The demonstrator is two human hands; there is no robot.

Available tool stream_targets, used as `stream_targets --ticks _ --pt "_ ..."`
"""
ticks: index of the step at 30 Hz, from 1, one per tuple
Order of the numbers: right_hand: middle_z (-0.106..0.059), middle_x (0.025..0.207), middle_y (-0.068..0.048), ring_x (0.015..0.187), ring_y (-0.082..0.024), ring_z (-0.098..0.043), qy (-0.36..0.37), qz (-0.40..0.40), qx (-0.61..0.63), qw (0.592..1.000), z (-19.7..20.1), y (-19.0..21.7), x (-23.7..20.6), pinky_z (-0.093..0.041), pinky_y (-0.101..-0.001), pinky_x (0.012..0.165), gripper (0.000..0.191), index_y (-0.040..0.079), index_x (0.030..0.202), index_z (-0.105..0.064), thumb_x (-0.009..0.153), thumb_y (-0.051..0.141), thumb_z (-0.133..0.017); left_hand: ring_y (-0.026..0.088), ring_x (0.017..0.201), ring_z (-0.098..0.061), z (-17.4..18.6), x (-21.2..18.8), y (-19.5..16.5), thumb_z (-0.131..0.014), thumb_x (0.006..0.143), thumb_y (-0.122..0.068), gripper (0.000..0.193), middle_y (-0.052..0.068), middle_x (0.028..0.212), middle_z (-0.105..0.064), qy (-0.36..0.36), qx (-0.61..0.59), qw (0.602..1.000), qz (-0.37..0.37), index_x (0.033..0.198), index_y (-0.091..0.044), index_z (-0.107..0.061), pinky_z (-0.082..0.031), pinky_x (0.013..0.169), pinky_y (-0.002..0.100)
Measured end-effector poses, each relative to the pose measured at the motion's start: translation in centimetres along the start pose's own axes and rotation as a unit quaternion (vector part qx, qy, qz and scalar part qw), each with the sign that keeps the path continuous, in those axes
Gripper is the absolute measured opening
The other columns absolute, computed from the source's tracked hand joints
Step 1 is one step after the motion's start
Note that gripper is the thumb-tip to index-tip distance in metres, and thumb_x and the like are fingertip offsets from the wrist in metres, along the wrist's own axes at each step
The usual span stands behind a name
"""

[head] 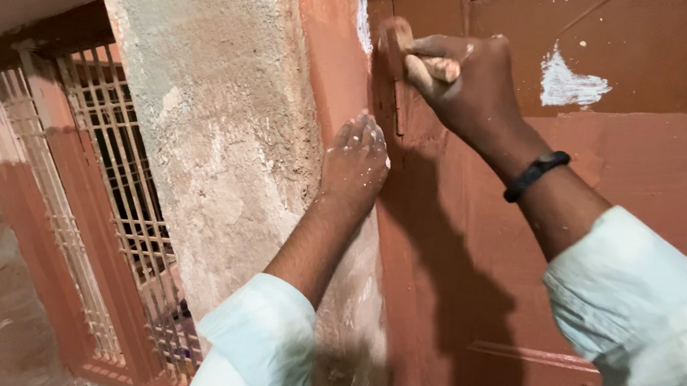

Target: The person paints a wooden double door with a reddish-brown paint using a brush. They apply paint in vertical strokes, covering the panels and edges, and occasionally dip the brush into a paint container on the floor.

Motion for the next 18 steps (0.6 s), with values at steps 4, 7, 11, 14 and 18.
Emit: stream_targets --ticks 4,7,11,14,18 --pt "-0.078 0.092 -0.012 0.076 -0.019 -0.077 0.118 -0.088 0.022 0.989 -2.6 -1.7 -2.1 -0.062 -0.0311 0.067 0.02 0.008 0.108 -0.079 0.088 0.013 -0.076 0.034 0.148 -0.032 -0.1 0.1 0.1 -0.055 0.095 -0.019 0.062 0.026 0.157 -0.038 0.039 0.025 0.999 0.005 0.147 0.01 -0.042 -0.023 0.12 0.044" --pt "-0.077 0.084 -0.012 0.071 -0.019 -0.076 0.23 -0.147 0.0 0.962 -3.8 -2.5 -4.5 -0.059 -0.0309 0.066 0.019 0.01 0.099 -0.081 0.083 0.017 -0.076 0.035 0.149 -0.032 -0.5 0.3 0.2 -0.055 0.098 -0.019 0.055 0.026 0.159 -0.038 0.026 0.022 0.999 0.022 0.144 0.009 -0.047 -0.022 0.122 0.046" --pt "-0.077 0.075 -0.01 0.062 -0.019 -0.071 0.339 -0.172 0.004 0.925 -3.9 -2.6 -6.7 -0.055 -0.0353 0.059 0.017 0.008 0.091 -0.082 0.079 0.019 -0.076 0.035 0.15 -0.033 -0.8 0.6 0.5 -0.056 0.099 -0.02 0.052 0.026 0.158 -0.04 -0.031 0.004 0.999 0.04 0.143 0.009 -0.051 -0.023 0.123 0.048" --pt "-0.075 0.07 -0.009 0.059 -0.016 -0.068 0.357 -0.134 0.03 0.924 -3.6 -2.3 -6.3 -0.053 -0.0326 0.058 0.017 0.008 0.09 -0.081 0.077 0.019 -0.077 0.036 0.149 -0.031 -1.7 0.4 0.3 -0.055 0.095 -0.021 0.055 0.027 0.156 -0.039 -0.002 0.03 0.999 0.013 0.14 0.01 -0.05 -0.022 0.121 0.047" --pt "-0.078 0.077 -0.01 0.064 -0.021 -0.071 0.325 -0.114 -0.004 0.939 -3.7 -3.0 -4.8 -0.055 -0.035 0.06 0.02 0.015 0.098 -0.082 0.081 0.021 -0.076 0.036 0.149 -0.033 -2.1 0.4 0.6 -0.054 0.094 -0.02 0.057 0.027 0.157 -0.04 -0.028 -0.021 0.999 0.011 0.141 0.011 -0.05 -0.023 0.122 0.046"
Point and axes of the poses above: each hand's wrist, its own x-axis towards the middle knuckle, its own z-axis out of the back of the hand, y = z × x, the point moved 6 cm from there along x, towards the middle knuckle
